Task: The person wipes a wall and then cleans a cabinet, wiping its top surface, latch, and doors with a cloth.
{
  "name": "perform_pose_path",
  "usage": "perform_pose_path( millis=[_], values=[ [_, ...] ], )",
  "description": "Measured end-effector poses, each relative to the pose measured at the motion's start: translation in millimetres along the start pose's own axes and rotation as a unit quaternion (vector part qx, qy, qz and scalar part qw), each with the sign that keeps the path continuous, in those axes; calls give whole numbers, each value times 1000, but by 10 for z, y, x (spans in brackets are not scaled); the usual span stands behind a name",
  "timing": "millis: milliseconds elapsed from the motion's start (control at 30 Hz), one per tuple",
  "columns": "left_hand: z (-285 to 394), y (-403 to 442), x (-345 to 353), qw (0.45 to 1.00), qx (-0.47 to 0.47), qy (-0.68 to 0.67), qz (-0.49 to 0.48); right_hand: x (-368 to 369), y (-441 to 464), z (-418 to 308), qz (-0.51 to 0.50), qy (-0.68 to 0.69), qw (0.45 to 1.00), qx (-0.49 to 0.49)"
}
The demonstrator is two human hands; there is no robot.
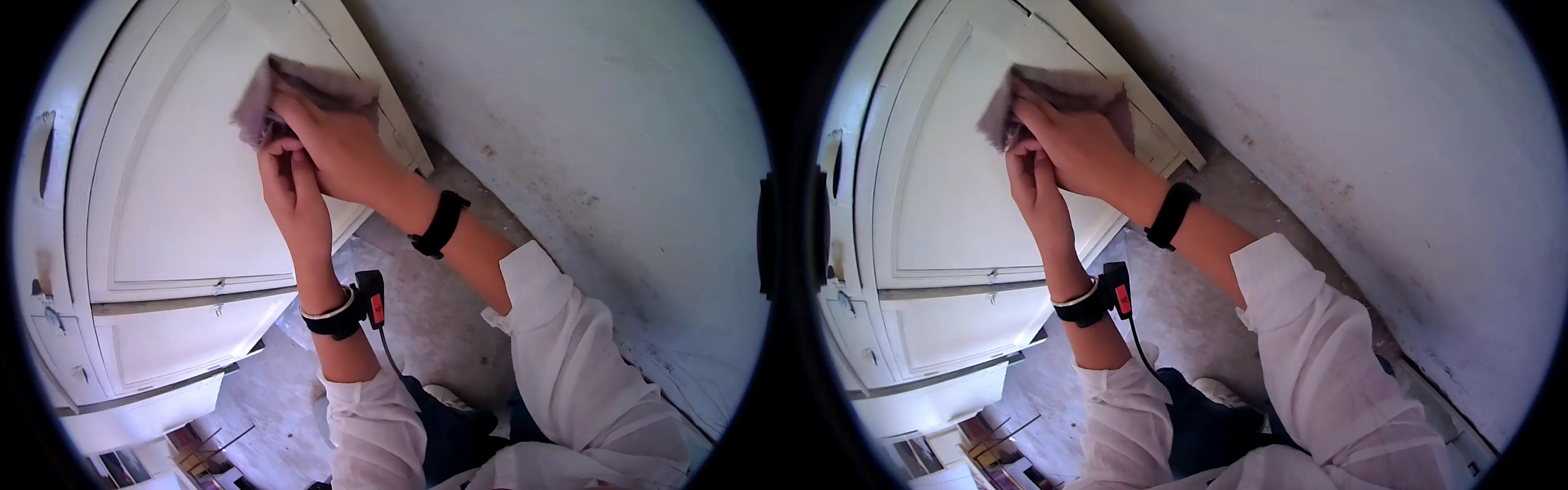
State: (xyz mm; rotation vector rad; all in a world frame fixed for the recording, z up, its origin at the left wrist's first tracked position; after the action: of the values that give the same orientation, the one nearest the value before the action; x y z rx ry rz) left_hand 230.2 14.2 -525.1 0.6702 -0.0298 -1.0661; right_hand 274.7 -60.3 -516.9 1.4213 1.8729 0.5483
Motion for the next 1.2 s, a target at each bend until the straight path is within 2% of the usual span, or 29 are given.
perform_pose_path(
  millis=[100,267,333,367,467,533,600,633,733,867,900,933,967,1000,1033,1067,1100,1133,1167,1200],
  values=[
    [-152,-42,39,999,-32,-40,14,-46,16,-32,66,-29,996,-54],
    [-658,-186,126,997,-60,-39,-27,126,-270,332,62,-60,996,-37],
    [-795,-245,192,995,-85,-20,-43,102,-368,388,82,-107,988,-71],
    [-872,-266,222,993,-72,-68,-60,129,-439,489,67,-82,992,-67],
    [-1297,-430,295,993,-92,-53,-57,172,-733,784,40,-92,991,-93],
    [-1497,-536,315,992,-98,-17,-72,106,-803,795,28,-104,990,-93],
    [-1637,-650,401,981,-122,27,-148,99,-810,742,9,-114,989,-90],
    [-1709,-677,389,981,-141,-67,-116,72,-791,775,9,-107,992,-65],
    [-1835,-775,315,971,-203,-52,-118,43,-761,852,21,-92,995,-37],
    [-1678,-812,311,952,-268,-132,-61,-188,-733,757,34,-66,997,-17],
    [-1697,-860,293,931,-330,-141,-68,-183,-700,728,19,-65,998,-1],
    [-1657,-888,314,908,-383,-150,-75,-302,-648,606,48,-70,996,-35],
    [-1503,-890,386,903,-395,-154,-73,-453,-605,474,76,-74,992,-70],
    [-1276,-848,498,900,-371,-228,-37,-541,-545,391,64,-75,993,-60],
    [-1117,-825,551,894,-337,-297,3,-694,-517,294,97,-111,988,-49],
    [-1053,-884,576,891,-343,-297,10,-834,-519,222,129,-147,980,-38],
    [-889,-885,647,922,-307,-232,-50,-901,-537,215,116,-148,982,-37],
    [-747,-923,709,943,-267,-163,-111,-1011,-630,356,124,-102,987,29],
    [-706,-1039,782,931,-288,-159,-158,-1098,-681,444,131,-57,985,96],
    [-682,-1118,764,928,-297,-166,-153,-1160,-694,387,120,-60,986,101]
  ],
)
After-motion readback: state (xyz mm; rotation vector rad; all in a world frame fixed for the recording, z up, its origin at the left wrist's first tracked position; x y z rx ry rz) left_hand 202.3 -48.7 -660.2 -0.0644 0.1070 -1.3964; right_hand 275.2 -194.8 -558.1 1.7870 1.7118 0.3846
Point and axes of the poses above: each hand's wrist, its own y-axis towards the middle knuckle, its own x-axis out of the palm, z = x × y, the point moved 9 cm from there along y, towards the middle knuckle, and after that the axes turned 1 degree about x, right-handed, at the moved point
